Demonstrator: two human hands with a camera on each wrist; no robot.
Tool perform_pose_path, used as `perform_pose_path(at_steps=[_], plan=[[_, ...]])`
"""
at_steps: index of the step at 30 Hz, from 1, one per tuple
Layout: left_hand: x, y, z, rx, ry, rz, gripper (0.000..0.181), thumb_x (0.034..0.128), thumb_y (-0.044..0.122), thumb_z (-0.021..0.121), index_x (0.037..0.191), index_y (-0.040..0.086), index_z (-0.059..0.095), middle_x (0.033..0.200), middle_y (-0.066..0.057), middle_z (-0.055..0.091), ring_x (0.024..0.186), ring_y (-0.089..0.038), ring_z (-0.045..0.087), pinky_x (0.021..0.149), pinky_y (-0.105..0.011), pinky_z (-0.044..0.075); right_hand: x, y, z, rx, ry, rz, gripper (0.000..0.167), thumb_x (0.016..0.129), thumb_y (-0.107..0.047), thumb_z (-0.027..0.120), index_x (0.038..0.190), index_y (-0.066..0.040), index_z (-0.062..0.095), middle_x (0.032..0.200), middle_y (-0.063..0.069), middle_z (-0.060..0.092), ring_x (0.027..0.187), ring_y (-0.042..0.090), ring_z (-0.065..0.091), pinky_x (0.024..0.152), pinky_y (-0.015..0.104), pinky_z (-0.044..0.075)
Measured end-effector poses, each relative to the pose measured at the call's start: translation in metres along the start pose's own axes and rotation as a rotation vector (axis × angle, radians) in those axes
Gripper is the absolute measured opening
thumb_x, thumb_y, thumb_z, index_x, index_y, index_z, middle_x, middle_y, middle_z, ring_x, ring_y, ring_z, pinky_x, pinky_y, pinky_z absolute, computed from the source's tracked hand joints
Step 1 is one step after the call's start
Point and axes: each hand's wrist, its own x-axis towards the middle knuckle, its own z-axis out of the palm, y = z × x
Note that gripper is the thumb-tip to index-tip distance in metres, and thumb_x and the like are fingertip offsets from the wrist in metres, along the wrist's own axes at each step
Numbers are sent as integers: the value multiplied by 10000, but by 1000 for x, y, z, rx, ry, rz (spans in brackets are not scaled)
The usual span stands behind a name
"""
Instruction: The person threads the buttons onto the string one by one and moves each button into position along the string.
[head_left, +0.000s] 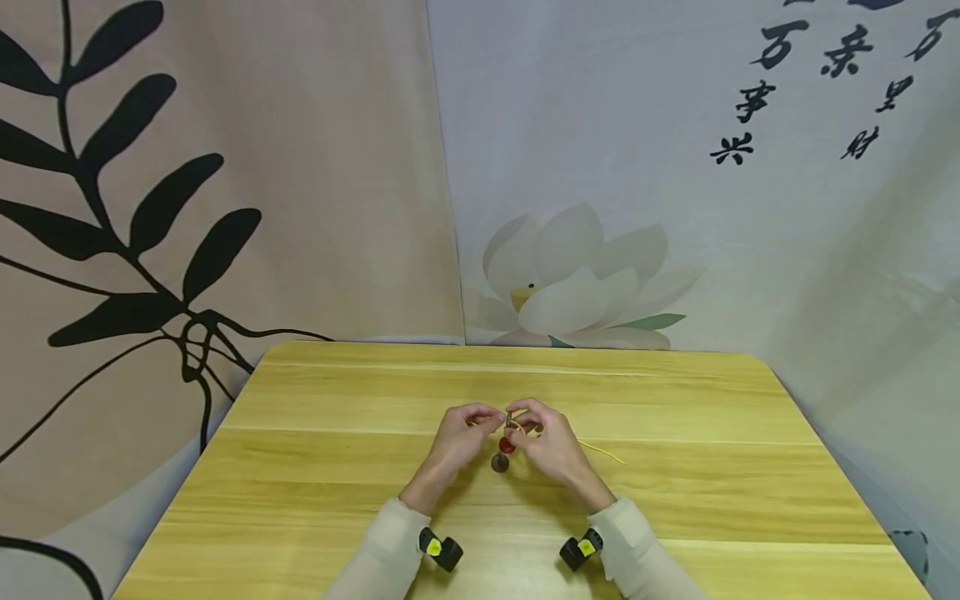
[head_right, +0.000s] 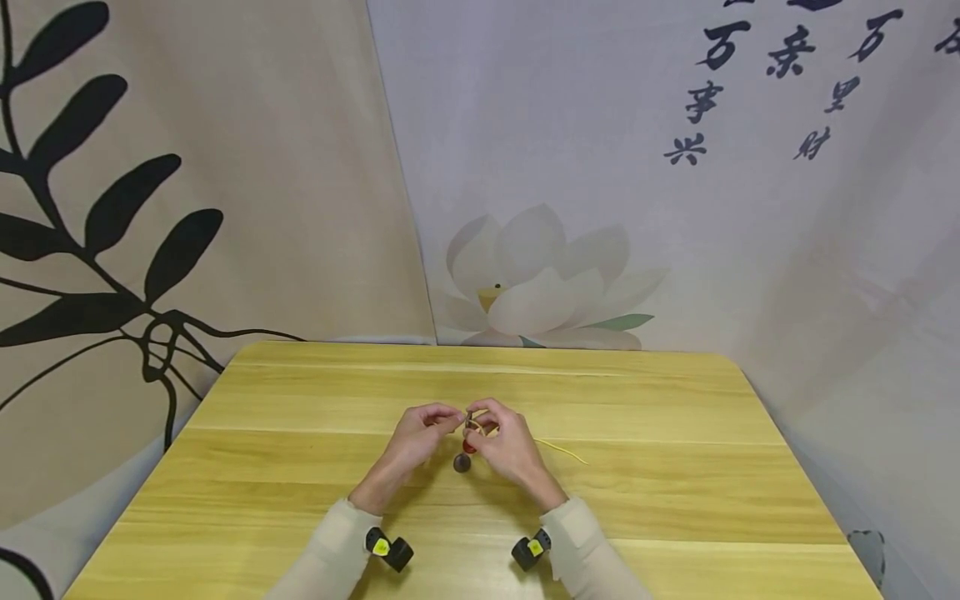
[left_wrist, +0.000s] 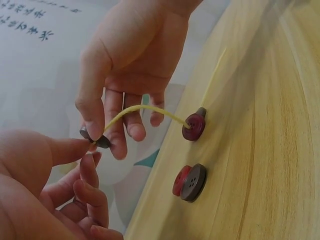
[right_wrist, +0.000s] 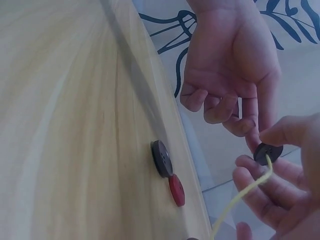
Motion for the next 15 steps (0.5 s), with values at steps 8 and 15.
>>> perform_pose_path(at_steps=[8,15], plan=[[0,0,1,13,-5,1,173,941,225,680,979,67,738,894,-41,622,794,-168,500,625,-264,396,1,1,0,2,0,6,266,887,-85,703,1146,-130,661,940,26,750,884,167,621,844,418,466],[0,-2,1,15,-1,10,164,935,211,683,966,59,736,872,-41,615,782,-163,504,632,-264,401,-1,2,0,9,-14,17,290,888,-80,699,1174,-86,647,932,0,747,873,172,632,816,407,482]])
